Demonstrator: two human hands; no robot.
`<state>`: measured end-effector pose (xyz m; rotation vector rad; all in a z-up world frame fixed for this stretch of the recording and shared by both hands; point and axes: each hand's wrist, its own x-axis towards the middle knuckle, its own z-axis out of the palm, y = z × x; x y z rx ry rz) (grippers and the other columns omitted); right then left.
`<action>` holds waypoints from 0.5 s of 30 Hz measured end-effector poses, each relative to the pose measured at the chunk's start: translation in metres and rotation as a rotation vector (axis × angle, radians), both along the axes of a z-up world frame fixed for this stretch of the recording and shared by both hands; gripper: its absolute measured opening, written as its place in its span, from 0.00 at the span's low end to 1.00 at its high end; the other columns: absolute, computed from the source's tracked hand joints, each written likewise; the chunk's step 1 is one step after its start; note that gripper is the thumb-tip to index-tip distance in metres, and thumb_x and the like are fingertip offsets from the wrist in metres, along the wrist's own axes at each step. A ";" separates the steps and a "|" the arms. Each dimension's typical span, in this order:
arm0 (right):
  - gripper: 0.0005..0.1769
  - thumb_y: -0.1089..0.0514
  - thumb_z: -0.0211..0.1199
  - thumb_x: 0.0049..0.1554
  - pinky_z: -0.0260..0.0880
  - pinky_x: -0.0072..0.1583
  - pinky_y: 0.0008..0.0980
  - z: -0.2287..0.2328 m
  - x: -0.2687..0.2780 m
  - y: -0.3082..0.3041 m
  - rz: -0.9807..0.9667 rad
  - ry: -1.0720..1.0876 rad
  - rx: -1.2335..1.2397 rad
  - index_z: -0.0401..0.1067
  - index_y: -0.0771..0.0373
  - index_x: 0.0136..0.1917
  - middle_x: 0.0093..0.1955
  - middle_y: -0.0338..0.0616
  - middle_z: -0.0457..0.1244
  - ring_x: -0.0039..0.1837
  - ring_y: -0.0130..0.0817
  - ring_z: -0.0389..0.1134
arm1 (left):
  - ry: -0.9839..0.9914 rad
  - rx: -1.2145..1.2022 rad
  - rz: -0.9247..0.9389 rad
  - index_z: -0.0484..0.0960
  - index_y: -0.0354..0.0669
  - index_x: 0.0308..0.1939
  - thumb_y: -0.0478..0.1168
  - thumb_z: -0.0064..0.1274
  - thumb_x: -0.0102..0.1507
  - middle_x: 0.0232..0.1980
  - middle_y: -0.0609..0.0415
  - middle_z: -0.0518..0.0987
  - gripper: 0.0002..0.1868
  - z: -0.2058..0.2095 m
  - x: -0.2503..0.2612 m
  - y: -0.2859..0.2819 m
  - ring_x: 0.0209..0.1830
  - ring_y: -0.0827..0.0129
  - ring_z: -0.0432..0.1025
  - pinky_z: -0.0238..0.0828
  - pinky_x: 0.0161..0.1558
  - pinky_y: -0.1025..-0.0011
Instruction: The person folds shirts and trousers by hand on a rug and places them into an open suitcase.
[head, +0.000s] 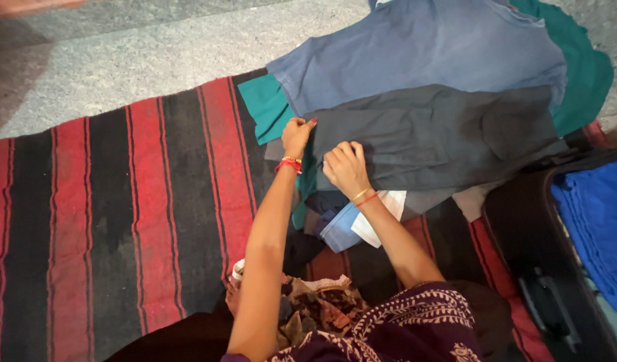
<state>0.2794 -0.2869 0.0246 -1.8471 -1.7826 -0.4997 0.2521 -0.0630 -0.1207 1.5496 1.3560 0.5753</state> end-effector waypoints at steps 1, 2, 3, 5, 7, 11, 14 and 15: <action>0.05 0.57 0.65 0.54 0.59 0.66 0.47 0.003 -0.002 0.000 0.013 0.012 0.003 0.72 0.59 0.42 0.42 0.40 0.63 0.56 0.39 0.64 | -0.024 0.065 0.024 0.83 0.43 0.40 0.55 0.66 0.52 0.36 0.50 0.85 0.22 -0.004 0.002 0.002 0.40 0.57 0.81 0.73 0.46 0.62; 0.06 0.57 0.65 0.53 0.59 0.65 0.47 0.005 -0.004 -0.001 0.068 -0.016 0.006 0.72 0.59 0.42 0.43 0.41 0.63 0.56 0.40 0.63 | -0.052 0.126 0.046 0.84 0.43 0.39 0.53 0.65 0.52 0.36 0.50 0.85 0.20 -0.011 0.007 0.001 0.40 0.57 0.80 0.74 0.46 0.63; 0.07 0.57 0.65 0.52 0.59 0.64 0.47 0.006 -0.008 -0.003 0.124 -0.045 0.008 0.72 0.60 0.43 0.44 0.42 0.63 0.56 0.40 0.63 | -0.079 0.188 0.069 0.84 0.43 0.39 0.51 0.64 0.52 0.36 0.50 0.85 0.18 -0.016 0.012 0.004 0.39 0.57 0.80 0.74 0.46 0.63; 0.09 0.57 0.65 0.52 0.60 0.65 0.46 0.000 -0.015 -0.018 0.187 -0.101 -0.021 0.71 0.60 0.45 0.45 0.42 0.63 0.57 0.41 0.63 | -0.077 0.193 0.089 0.82 0.43 0.39 0.49 0.63 0.54 0.35 0.50 0.84 0.17 -0.023 0.017 0.006 0.38 0.56 0.80 0.74 0.45 0.62; 0.10 0.56 0.65 0.52 0.61 0.67 0.44 -0.009 -0.019 -0.034 0.210 -0.157 -0.075 0.71 0.61 0.46 0.46 0.42 0.63 0.59 0.40 0.64 | -0.077 0.215 0.063 0.81 0.42 0.40 0.48 0.63 0.54 0.35 0.50 0.84 0.17 -0.029 0.015 0.007 0.37 0.56 0.79 0.73 0.44 0.62; 0.11 0.53 0.65 0.55 0.60 0.65 0.43 -0.014 -0.001 -0.058 0.135 -0.022 -0.144 0.74 0.57 0.51 0.49 0.39 0.64 0.58 0.39 0.64 | -0.204 0.189 -0.004 0.76 0.40 0.44 0.50 0.66 0.55 0.34 0.50 0.83 0.23 -0.022 -0.006 0.007 0.35 0.58 0.79 0.73 0.41 0.63; 0.16 0.51 0.66 0.54 0.60 0.62 0.43 -0.010 0.009 -0.075 0.126 0.143 -0.125 0.75 0.57 0.54 0.52 0.39 0.66 0.59 0.40 0.64 | -0.230 0.191 -0.068 0.70 0.40 0.50 0.51 0.68 0.57 0.32 0.50 0.83 0.29 -0.001 -0.032 -0.015 0.34 0.61 0.78 0.72 0.41 0.64; 0.16 0.50 0.67 0.53 0.60 0.60 0.44 -0.008 0.017 -0.078 0.085 0.163 -0.127 0.75 0.57 0.53 0.52 0.40 0.66 0.59 0.40 0.64 | -0.213 0.209 -0.098 0.68 0.40 0.52 0.51 0.68 0.57 0.32 0.51 0.83 0.31 0.010 -0.044 -0.027 0.34 0.63 0.77 0.71 0.40 0.65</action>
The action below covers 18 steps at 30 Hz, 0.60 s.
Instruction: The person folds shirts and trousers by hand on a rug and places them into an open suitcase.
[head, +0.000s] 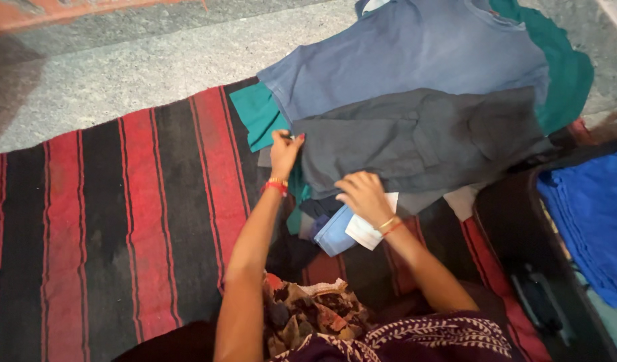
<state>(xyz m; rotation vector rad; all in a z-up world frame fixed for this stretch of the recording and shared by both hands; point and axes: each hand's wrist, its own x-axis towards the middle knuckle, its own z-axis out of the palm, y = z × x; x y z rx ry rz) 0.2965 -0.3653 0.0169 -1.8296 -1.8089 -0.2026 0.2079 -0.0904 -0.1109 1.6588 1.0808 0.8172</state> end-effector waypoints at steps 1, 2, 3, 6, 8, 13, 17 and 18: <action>0.17 0.49 0.68 0.52 0.60 0.59 0.44 0.001 0.010 -0.004 -0.046 0.018 -0.005 0.75 0.57 0.53 0.52 0.40 0.66 0.58 0.41 0.64 | -0.022 0.021 -0.026 0.68 0.39 0.52 0.50 0.67 0.60 0.31 0.51 0.82 0.29 0.011 -0.011 -0.017 0.33 0.62 0.77 0.71 0.40 0.65; 0.16 0.51 0.69 0.53 0.61 0.59 0.44 0.002 0.023 -0.009 -0.134 0.083 0.004 0.76 0.57 0.53 0.53 0.40 0.67 0.58 0.42 0.64 | -0.045 0.041 -0.052 0.67 0.39 0.52 0.49 0.66 0.62 0.31 0.51 0.81 0.28 0.023 -0.022 -0.036 0.32 0.62 0.77 0.72 0.40 0.66; 0.15 0.52 0.69 0.54 0.62 0.59 0.44 0.001 0.040 -0.016 -0.225 0.145 0.013 0.76 0.57 0.54 0.53 0.39 0.67 0.59 0.43 0.64 | -0.056 0.079 -0.054 0.67 0.39 0.53 0.49 0.65 0.62 0.31 0.51 0.79 0.27 0.034 -0.031 -0.055 0.31 0.62 0.76 0.71 0.38 0.66; 0.16 0.54 0.69 0.58 0.63 0.63 0.45 -0.011 0.083 -0.035 -0.413 0.223 0.184 0.75 0.59 0.59 0.58 0.45 0.66 0.61 0.48 0.63 | -0.061 0.095 -0.102 0.67 0.39 0.54 0.48 0.63 0.62 0.32 0.51 0.73 0.26 0.066 -0.056 -0.105 0.28 0.62 0.70 0.69 0.34 0.67; 0.19 0.55 0.69 0.58 0.62 0.64 0.45 -0.026 0.104 -0.048 -0.573 0.209 0.198 0.75 0.59 0.62 0.59 0.49 0.65 0.62 0.52 0.62 | -0.049 0.247 -0.160 0.71 0.40 0.52 0.47 0.64 0.62 0.34 0.50 0.72 0.24 0.080 -0.065 -0.127 0.31 0.60 0.68 0.67 0.37 0.65; 0.24 0.55 0.71 0.54 0.61 0.63 0.46 -0.055 0.128 -0.052 -0.626 0.277 0.091 0.75 0.52 0.64 0.58 0.49 0.65 0.61 0.54 0.61 | -0.003 0.668 -0.249 0.74 0.41 0.52 0.49 0.68 0.58 0.43 0.47 0.71 0.27 0.090 -0.072 -0.147 0.44 0.53 0.67 0.63 0.47 0.59; 0.27 0.59 0.72 0.50 0.62 0.63 0.45 -0.051 0.129 -0.039 -0.620 0.298 0.060 0.76 0.49 0.64 0.54 0.53 0.63 0.58 0.53 0.61 | -0.002 0.676 -0.284 0.75 0.40 0.58 0.47 0.66 0.57 0.41 0.47 0.69 0.29 0.082 -0.074 -0.147 0.43 0.52 0.64 0.60 0.49 0.57; 0.28 0.61 0.70 0.50 0.64 0.62 0.44 -0.043 0.129 -0.038 -0.628 0.412 0.020 0.76 0.48 0.64 0.53 0.52 0.63 0.56 0.52 0.62 | -0.015 0.672 -0.290 0.75 0.40 0.59 0.45 0.65 0.58 0.42 0.48 0.69 0.28 0.078 -0.074 -0.146 0.44 0.53 0.64 0.59 0.50 0.58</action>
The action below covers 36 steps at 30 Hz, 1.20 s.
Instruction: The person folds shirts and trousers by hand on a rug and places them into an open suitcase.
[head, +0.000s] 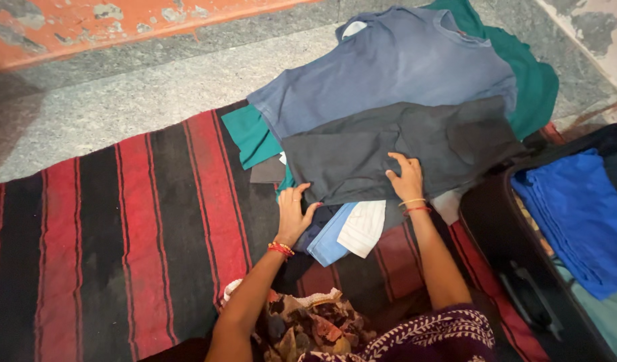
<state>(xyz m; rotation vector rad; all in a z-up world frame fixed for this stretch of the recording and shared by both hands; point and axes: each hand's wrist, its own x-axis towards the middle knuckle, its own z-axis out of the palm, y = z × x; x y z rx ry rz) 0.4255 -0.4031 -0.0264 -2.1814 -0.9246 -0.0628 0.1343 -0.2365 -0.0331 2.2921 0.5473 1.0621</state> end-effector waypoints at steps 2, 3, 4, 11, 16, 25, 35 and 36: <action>0.29 0.65 0.66 0.51 0.67 0.60 0.41 0.020 0.000 0.000 0.002 0.236 -0.011 0.75 0.45 0.65 0.52 0.51 0.63 0.52 0.49 0.65 | 0.000 0.041 0.016 0.79 0.43 0.54 0.42 0.63 0.59 0.41 0.52 0.70 0.20 -0.009 0.000 -0.001 0.45 0.56 0.66 0.60 0.52 0.58; 0.30 0.69 0.63 0.51 0.66 0.61 0.41 0.031 -0.002 0.002 0.038 0.063 0.061 0.76 0.48 0.64 0.54 0.51 0.64 0.55 0.50 0.64 | 0.001 0.063 0.024 0.80 0.45 0.52 0.40 0.62 0.60 0.40 0.54 0.71 0.16 -0.010 0.000 0.000 0.46 0.57 0.68 0.60 0.53 0.58; 0.30 0.72 0.60 0.51 0.66 0.63 0.41 0.041 -0.004 0.003 0.074 -0.110 0.132 0.76 0.50 0.64 0.56 0.52 0.64 0.58 0.51 0.64 | -0.023 0.124 0.044 0.81 0.46 0.47 0.40 0.62 0.59 0.41 0.54 0.72 0.14 -0.011 0.000 0.001 0.47 0.57 0.68 0.59 0.52 0.58; 0.32 0.74 0.57 0.57 0.63 0.66 0.43 0.029 0.025 -0.005 0.001 -0.331 0.108 0.72 0.56 0.72 0.66 0.51 0.62 0.63 0.53 0.59 | -0.094 0.035 -0.115 0.82 0.42 0.42 0.36 0.61 0.61 0.48 0.50 0.76 0.07 0.007 -0.003 -0.004 0.52 0.55 0.71 0.66 0.54 0.60; 0.28 0.61 0.63 0.55 0.56 0.65 0.55 -0.026 0.040 -0.011 -0.075 -0.183 -0.114 0.74 0.48 0.69 0.73 0.48 0.57 0.65 0.56 0.55 | -0.098 -0.052 -0.085 0.81 0.35 0.52 0.34 0.58 0.61 0.53 0.43 0.75 0.16 0.017 0.001 -0.005 0.55 0.49 0.70 0.69 0.55 0.59; 0.32 0.42 0.57 0.63 0.44 0.73 0.67 -0.003 -0.041 0.025 0.146 -0.485 -0.219 0.62 0.41 0.79 0.82 0.46 0.51 0.80 0.56 0.48 | -0.138 -0.479 0.077 0.80 0.39 0.46 0.37 0.59 0.68 0.40 0.51 0.80 0.07 -0.038 0.006 0.011 0.37 0.65 0.76 0.73 0.44 0.70; 0.28 0.42 0.50 0.65 0.30 0.75 0.74 -0.018 -0.064 0.012 0.203 -0.320 -0.306 0.61 0.36 0.78 0.83 0.39 0.50 0.82 0.60 0.42 | -0.062 -0.850 0.087 0.78 0.36 0.51 0.47 0.66 0.62 0.39 0.53 0.78 0.22 -0.089 0.034 0.052 0.35 0.73 0.71 0.69 0.38 0.73; 0.28 0.43 0.50 0.65 0.28 0.75 0.75 -0.016 -0.065 0.009 0.219 -0.291 -0.322 0.60 0.36 0.78 0.83 0.39 0.49 0.83 0.61 0.40 | -0.085 -0.997 0.047 0.78 0.35 0.51 0.48 0.67 0.61 0.39 0.52 0.77 0.24 -0.095 0.041 0.060 0.35 0.72 0.70 0.67 0.37 0.72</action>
